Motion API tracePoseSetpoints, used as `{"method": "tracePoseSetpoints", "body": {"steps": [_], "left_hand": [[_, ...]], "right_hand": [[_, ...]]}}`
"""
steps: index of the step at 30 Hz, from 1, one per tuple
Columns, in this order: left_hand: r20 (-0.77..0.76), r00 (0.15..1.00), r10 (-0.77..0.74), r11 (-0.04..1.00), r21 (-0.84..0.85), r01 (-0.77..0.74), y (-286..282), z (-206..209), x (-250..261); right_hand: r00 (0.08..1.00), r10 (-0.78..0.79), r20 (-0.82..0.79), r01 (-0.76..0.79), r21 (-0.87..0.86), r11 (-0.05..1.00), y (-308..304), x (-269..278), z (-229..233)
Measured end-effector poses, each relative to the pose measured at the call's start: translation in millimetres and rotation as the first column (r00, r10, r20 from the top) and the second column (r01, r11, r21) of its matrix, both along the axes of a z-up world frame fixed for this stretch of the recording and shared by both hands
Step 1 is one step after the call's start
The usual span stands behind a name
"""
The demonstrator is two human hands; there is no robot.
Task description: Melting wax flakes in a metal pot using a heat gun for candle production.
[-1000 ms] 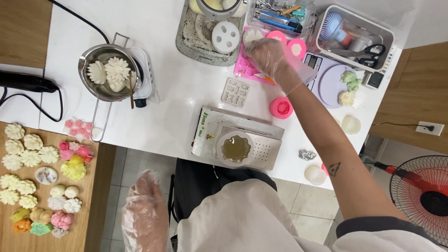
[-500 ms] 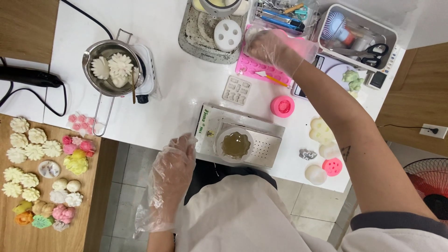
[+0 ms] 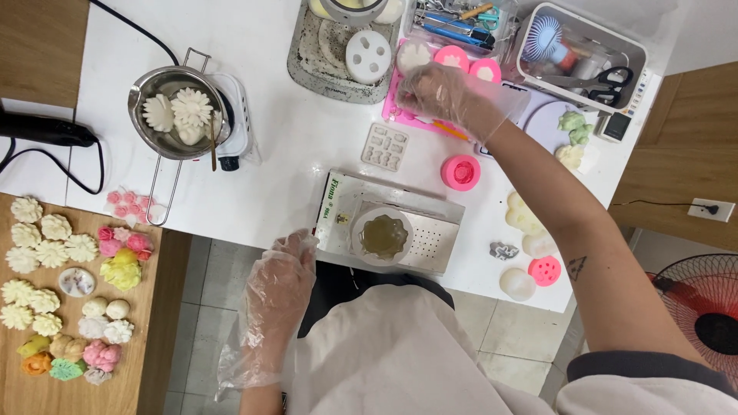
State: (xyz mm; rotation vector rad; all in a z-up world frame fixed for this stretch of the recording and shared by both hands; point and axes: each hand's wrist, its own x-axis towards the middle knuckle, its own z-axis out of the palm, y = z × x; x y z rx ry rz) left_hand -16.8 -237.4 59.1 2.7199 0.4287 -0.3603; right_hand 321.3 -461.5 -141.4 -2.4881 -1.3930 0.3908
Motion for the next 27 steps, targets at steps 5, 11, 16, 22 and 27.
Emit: {"method": "tracePoseSetpoints", "body": {"steps": [5, 11, 16, 22, 27], "left_hand": [[0.013, 0.999, 0.032, 0.999, -0.013, -0.032, -3.7, 5.8, 1.2], [-0.027, 0.999, 0.029, 0.999, -0.034, -0.030, -4.0, 4.8, 0.1], [-0.024, 0.999, 0.029, 0.999, -0.033, -0.029, -4.4, 0.2, -4.4], [-0.024, 0.999, 0.034, 0.998, -0.045, -0.035, -2.6, -5.4, -8.4], [-0.039, 0.999, 0.025, 0.999, -0.024, -0.026, -2.3, -4.5, -10.3]], "right_hand": [[0.991, -0.080, -0.107, 0.088, 0.076, 0.993, 0.5, -9.3, -9.2], [0.987, -0.107, -0.120, 0.118, 0.089, 0.989, -2.8, -11.3, -14.3], [0.987, -0.109, -0.120, 0.125, 0.139, 0.982, -5.1, -14.2, -14.9], [0.984, -0.135, -0.119, 0.154, 0.170, 0.973, -2.3, -16.1, -17.6], [0.986, -0.140, -0.087, 0.157, 0.222, 0.962, -1.8, -17.3, -20.0]]}}
